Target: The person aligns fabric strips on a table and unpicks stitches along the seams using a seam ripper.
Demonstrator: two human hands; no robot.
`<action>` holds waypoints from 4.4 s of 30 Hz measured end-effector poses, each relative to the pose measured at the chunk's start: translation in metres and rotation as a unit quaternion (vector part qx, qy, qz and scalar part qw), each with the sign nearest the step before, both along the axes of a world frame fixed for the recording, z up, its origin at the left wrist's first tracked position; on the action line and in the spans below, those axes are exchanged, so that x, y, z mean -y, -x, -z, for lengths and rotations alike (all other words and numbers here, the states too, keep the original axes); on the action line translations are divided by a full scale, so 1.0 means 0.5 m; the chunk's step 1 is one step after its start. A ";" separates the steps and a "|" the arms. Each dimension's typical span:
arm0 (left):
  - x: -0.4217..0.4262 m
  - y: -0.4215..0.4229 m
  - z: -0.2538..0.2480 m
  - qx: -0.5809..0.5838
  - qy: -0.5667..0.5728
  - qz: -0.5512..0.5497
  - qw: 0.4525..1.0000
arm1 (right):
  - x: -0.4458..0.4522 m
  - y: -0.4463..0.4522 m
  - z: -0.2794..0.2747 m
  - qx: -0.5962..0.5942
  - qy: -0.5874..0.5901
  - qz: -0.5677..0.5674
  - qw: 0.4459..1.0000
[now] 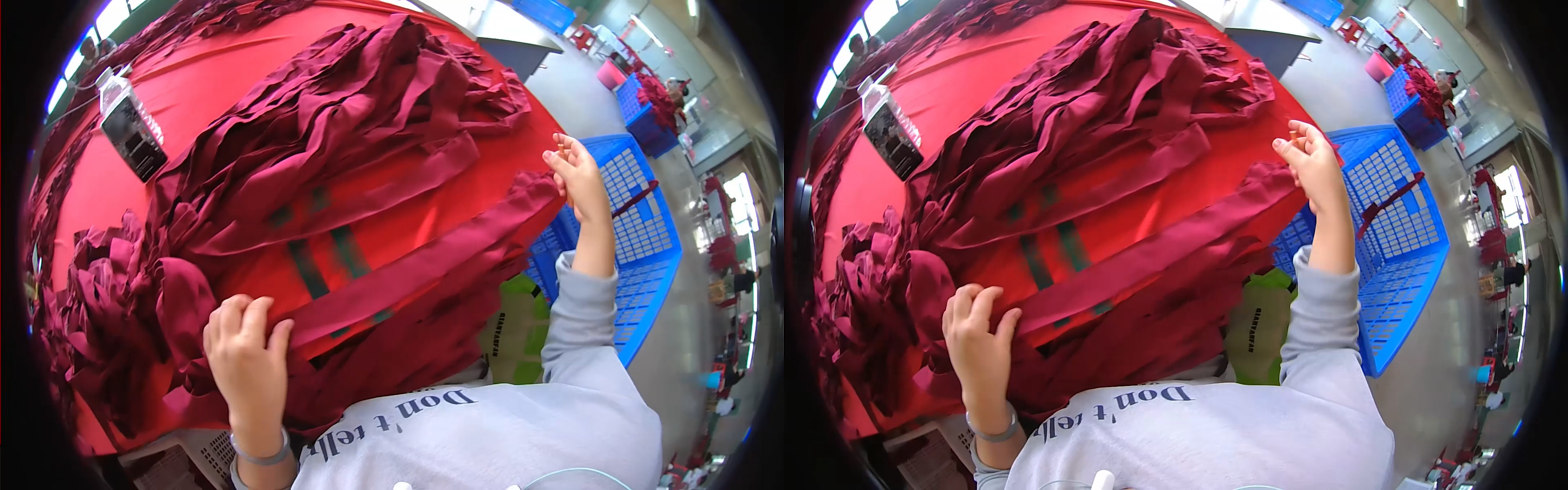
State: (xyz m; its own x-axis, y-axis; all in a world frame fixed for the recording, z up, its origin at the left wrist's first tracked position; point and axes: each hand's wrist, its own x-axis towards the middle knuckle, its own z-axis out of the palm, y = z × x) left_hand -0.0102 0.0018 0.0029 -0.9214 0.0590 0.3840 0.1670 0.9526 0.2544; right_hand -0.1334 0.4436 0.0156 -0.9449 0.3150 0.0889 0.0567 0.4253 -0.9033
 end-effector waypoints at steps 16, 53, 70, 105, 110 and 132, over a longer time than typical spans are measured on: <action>-0.084 -0.033 0.098 0.008 -0.006 0.152 0.988 | 0.401 -0.238 0.041 -0.119 -0.375 -0.350 0.850; -0.075 -0.036 0.100 0.016 -0.056 0.156 0.986 | 0.438 -0.236 0.033 -0.119 -0.281 -0.332 0.893; -0.073 -0.036 0.104 0.017 -0.053 0.163 0.985 | 0.437 -0.231 0.048 -0.102 -0.303 -0.343 0.883; -0.075 -0.038 0.106 0.013 -0.033 0.154 0.987 | 0.416 -0.219 0.042 -0.105 -0.153 -0.274 0.944; -0.074 -0.037 0.106 0.012 -0.037 0.159 0.986 | 0.425 -0.237 0.037 -0.068 -0.304 -0.341 0.887; -0.072 -0.035 0.102 0.013 -0.033 0.163 0.986 | 0.441 -0.208 0.060 -0.202 -0.325 -0.231 0.895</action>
